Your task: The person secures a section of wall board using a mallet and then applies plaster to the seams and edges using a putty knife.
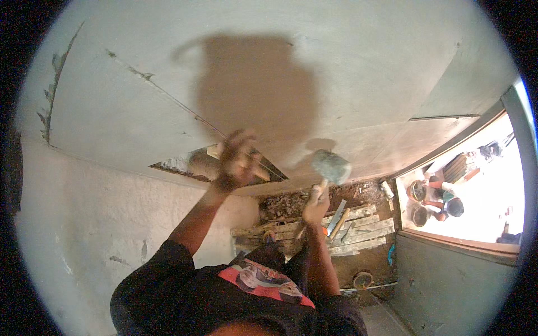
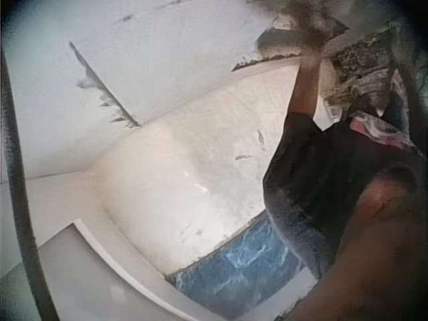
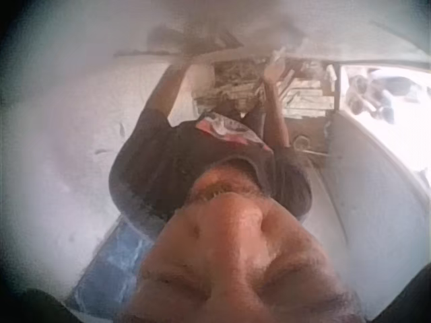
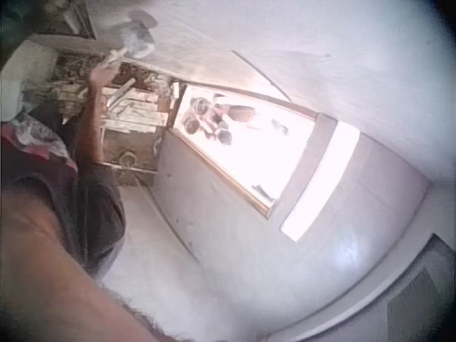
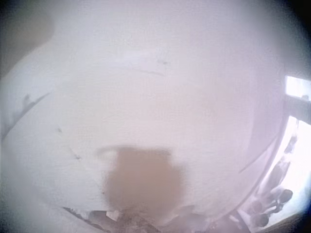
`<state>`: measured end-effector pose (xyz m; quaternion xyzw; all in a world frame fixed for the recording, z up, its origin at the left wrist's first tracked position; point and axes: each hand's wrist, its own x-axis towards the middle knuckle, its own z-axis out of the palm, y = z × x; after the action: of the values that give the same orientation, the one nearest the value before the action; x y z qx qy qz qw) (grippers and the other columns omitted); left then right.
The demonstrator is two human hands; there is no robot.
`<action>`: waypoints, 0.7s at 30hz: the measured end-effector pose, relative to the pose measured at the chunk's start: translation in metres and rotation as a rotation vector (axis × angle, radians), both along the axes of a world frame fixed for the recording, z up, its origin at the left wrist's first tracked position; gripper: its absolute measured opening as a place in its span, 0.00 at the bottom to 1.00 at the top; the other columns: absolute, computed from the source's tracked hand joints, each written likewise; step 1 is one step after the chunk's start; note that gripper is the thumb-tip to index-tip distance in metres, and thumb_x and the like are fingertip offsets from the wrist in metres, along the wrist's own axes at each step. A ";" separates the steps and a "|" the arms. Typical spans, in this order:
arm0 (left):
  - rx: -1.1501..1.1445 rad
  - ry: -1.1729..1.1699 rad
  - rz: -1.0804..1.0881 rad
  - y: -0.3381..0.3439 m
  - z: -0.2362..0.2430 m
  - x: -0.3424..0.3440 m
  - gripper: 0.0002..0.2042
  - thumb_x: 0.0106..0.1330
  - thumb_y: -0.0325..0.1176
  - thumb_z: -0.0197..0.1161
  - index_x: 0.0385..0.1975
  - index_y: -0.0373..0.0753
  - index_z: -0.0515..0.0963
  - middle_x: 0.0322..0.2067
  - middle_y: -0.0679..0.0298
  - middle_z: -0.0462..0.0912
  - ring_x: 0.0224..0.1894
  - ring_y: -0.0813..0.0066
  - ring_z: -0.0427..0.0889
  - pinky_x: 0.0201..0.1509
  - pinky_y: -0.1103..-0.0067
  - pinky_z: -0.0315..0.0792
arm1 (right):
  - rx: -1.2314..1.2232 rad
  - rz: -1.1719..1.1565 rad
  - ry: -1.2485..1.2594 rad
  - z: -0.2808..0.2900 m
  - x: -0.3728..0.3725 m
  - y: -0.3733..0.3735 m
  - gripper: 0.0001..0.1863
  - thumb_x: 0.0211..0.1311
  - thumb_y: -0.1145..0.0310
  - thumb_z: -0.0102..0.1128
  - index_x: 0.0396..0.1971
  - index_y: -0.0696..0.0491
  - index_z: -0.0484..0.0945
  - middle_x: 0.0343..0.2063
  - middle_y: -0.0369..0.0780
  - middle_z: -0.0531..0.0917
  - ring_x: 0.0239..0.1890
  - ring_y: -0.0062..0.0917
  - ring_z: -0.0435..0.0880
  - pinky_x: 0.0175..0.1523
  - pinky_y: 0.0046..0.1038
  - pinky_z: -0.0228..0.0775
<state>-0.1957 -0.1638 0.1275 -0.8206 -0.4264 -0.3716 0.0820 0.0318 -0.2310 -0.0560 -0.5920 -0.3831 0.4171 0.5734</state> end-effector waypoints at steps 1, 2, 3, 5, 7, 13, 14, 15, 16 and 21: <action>0.101 -0.048 0.104 -0.005 0.018 -0.022 0.21 0.65 0.33 0.64 0.57 0.39 0.72 0.58 0.53 0.73 0.65 0.52 0.66 0.65 0.60 0.64 | 0.085 -0.006 -0.039 0.008 -0.018 -0.001 0.15 0.75 0.61 0.47 0.44 0.59 0.74 0.27 0.33 0.73 0.27 0.17 0.70 0.32 0.23 0.61; 0.206 -0.054 0.185 -0.011 0.032 -0.047 0.20 0.66 0.33 0.63 0.56 0.37 0.72 0.58 0.53 0.73 0.64 0.52 0.67 0.65 0.60 0.63 | 0.067 0.053 -0.048 0.012 -0.031 -0.009 0.14 0.75 0.61 0.47 0.43 0.58 0.74 0.27 0.34 0.74 0.26 0.19 0.72 0.32 0.23 0.63; 0.306 -0.063 0.256 -0.013 0.042 -0.071 0.19 0.66 0.33 0.62 0.55 0.35 0.72 0.58 0.53 0.73 0.63 0.51 0.67 0.65 0.60 0.61 | 0.051 0.102 -0.061 0.015 -0.045 -0.015 0.14 0.74 0.62 0.47 0.43 0.57 0.75 0.26 0.34 0.76 0.26 0.20 0.74 0.32 0.23 0.65; 0.412 0.014 0.368 -0.012 0.053 -0.112 0.19 0.68 0.33 0.60 0.55 0.34 0.70 0.61 0.49 0.68 0.65 0.47 0.63 0.65 0.56 0.58 | 0.191 0.175 -0.171 0.069 -0.072 -0.021 0.14 0.74 0.63 0.46 0.46 0.58 0.74 0.27 0.40 0.78 0.28 0.29 0.77 0.36 0.29 0.69; 0.494 0.022 0.419 -0.007 0.068 -0.135 0.20 0.69 0.35 0.58 0.58 0.34 0.67 0.63 0.45 0.62 0.66 0.45 0.59 0.65 0.52 0.56 | 0.239 0.270 -0.250 0.096 -0.097 -0.022 0.16 0.72 0.65 0.46 0.51 0.60 0.71 0.32 0.51 0.81 0.32 0.48 0.81 0.41 0.39 0.73; 0.758 0.078 0.505 0.039 0.069 -0.176 0.24 0.73 0.44 0.50 0.62 0.36 0.58 0.66 0.41 0.52 0.69 0.41 0.52 0.66 0.43 0.50 | 0.503 0.456 -0.482 0.122 -0.147 -0.014 0.17 0.61 0.66 0.58 0.47 0.59 0.75 0.33 0.52 0.81 0.36 0.49 0.83 0.40 0.42 0.75; 0.809 0.118 0.537 0.046 0.067 -0.177 0.25 0.73 0.45 0.48 0.62 0.36 0.58 0.66 0.41 0.52 0.70 0.41 0.52 0.67 0.42 0.50 | 0.554 0.481 -0.537 0.126 -0.152 -0.011 0.18 0.60 0.66 0.59 0.47 0.58 0.76 0.34 0.52 0.81 0.38 0.48 0.83 0.41 0.42 0.76; 0.820 0.114 0.543 0.050 0.063 -0.178 0.25 0.74 0.47 0.47 0.62 0.36 0.58 0.66 0.42 0.52 0.70 0.40 0.51 0.67 0.42 0.49 | 0.692 0.420 -0.611 0.123 -0.159 -0.008 0.18 0.57 0.64 0.60 0.46 0.57 0.77 0.37 0.49 0.81 0.40 0.45 0.82 0.43 0.42 0.75; 0.826 0.113 0.547 0.051 0.060 -0.178 0.25 0.74 0.48 0.46 0.61 0.36 0.58 0.66 0.42 0.52 0.70 0.40 0.51 0.67 0.42 0.49 | 0.688 0.427 -0.695 0.124 -0.164 -0.006 0.18 0.57 0.63 0.61 0.46 0.56 0.77 0.38 0.48 0.81 0.41 0.44 0.82 0.43 0.42 0.74; 0.866 0.122 0.540 0.056 0.055 -0.179 0.24 0.75 0.49 0.43 0.60 0.37 0.59 0.65 0.43 0.54 0.71 0.39 0.50 0.68 0.42 0.48 | 0.817 0.228 -1.151 0.082 -0.184 0.042 0.21 0.57 0.59 0.62 0.48 0.54 0.77 0.42 0.45 0.81 0.41 0.40 0.83 0.40 0.43 0.72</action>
<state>-0.3751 -0.1077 0.1826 -0.5922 -0.4245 -0.4313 0.5320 -0.1524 -0.1891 0.0264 -0.4121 -0.8101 -0.0809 0.4091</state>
